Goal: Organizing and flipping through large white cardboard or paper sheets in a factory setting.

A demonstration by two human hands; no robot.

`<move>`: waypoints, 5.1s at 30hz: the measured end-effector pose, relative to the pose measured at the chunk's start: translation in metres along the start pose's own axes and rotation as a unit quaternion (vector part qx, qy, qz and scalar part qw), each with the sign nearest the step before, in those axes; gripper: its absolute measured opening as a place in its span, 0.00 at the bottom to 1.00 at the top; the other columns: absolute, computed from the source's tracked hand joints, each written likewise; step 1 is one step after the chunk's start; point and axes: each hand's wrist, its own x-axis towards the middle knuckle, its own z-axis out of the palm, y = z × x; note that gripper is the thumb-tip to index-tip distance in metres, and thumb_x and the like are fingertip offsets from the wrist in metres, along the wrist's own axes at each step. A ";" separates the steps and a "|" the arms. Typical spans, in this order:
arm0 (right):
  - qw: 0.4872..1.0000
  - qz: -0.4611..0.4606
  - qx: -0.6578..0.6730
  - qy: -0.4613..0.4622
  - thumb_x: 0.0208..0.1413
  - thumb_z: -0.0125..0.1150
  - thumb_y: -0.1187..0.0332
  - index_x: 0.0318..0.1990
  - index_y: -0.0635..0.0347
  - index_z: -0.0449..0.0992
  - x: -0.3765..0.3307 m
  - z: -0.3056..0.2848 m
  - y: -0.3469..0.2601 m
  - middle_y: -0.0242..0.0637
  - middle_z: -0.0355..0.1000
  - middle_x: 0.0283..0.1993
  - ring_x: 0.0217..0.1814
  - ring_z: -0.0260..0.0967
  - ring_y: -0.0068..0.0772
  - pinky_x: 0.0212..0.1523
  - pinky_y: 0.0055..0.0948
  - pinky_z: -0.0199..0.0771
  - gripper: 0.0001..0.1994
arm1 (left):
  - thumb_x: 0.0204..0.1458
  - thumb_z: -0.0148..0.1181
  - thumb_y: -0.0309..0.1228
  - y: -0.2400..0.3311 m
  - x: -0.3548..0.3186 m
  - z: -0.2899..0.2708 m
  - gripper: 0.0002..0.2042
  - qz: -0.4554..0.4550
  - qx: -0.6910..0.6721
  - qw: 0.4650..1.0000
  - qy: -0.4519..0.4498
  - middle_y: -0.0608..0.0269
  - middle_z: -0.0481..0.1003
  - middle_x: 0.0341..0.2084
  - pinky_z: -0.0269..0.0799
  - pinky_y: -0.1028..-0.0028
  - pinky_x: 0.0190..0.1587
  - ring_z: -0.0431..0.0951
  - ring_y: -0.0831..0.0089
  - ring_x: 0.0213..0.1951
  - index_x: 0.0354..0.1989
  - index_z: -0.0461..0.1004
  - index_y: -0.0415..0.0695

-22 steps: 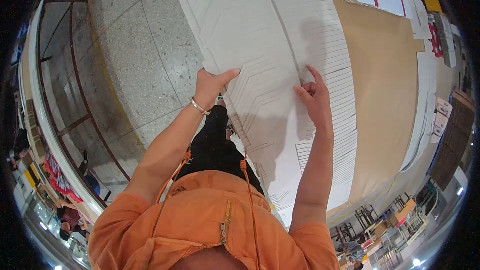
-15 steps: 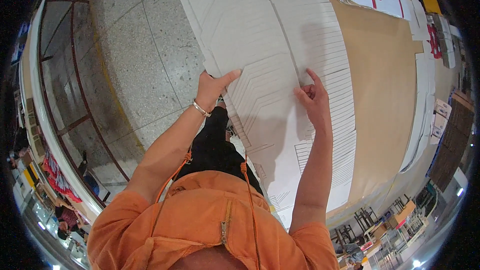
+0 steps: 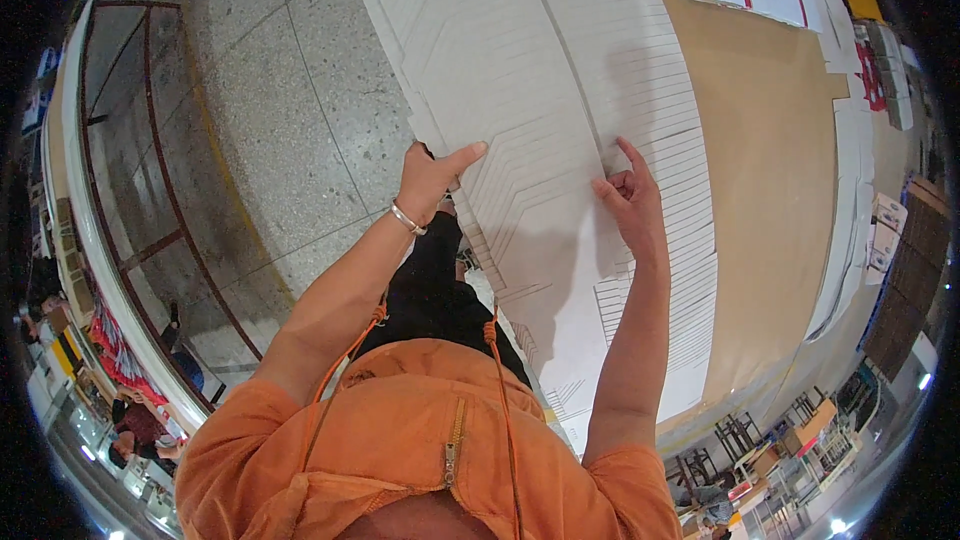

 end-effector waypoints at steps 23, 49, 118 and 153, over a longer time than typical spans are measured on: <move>1.000 -0.002 0.001 -0.002 0.47 0.58 0.76 0.60 0.58 0.55 -0.014 -0.007 0.011 0.27 0.65 0.25 0.27 0.59 0.16 0.31 0.15 0.61 0.31 | 0.35 0.70 0.35 -0.011 -0.014 0.007 0.30 0.043 -0.035 0.998 -0.014 0.54 0.73 0.38 0.69 0.75 0.42 0.73 0.72 0.38 0.43 0.66 0.29; 1.000 0.001 0.015 0.018 0.45 0.61 0.75 0.59 0.61 0.56 -0.024 -0.011 0.022 0.25 0.62 0.23 0.25 0.57 0.16 0.28 0.15 0.58 0.32 | 0.33 0.70 0.31 -0.026 -0.019 0.016 0.31 0.102 -0.053 0.993 -0.032 0.55 0.72 0.40 0.67 0.74 0.44 0.72 0.70 0.40 0.46 0.63 0.32; 0.997 0.028 -0.007 0.067 0.43 0.63 0.73 0.54 0.62 0.63 -0.065 -0.017 0.050 0.25 0.62 0.23 0.25 0.57 0.15 0.27 0.16 0.59 0.27 | 0.33 0.71 0.31 -0.061 -0.054 0.028 0.32 0.090 -0.046 0.994 -0.037 0.53 0.71 0.39 0.67 0.73 0.45 0.72 0.69 0.40 0.45 0.61 0.30; 0.995 0.036 -0.031 0.090 0.42 0.63 0.74 0.55 0.60 0.64 -0.083 -0.022 0.062 0.27 0.65 0.24 0.26 0.60 0.17 0.29 0.17 0.63 0.28 | 0.35 0.69 0.29 -0.062 -0.074 0.029 0.31 0.076 -0.067 0.992 -0.079 0.55 0.70 0.41 0.66 0.74 0.46 0.71 0.70 0.42 0.48 0.61 0.32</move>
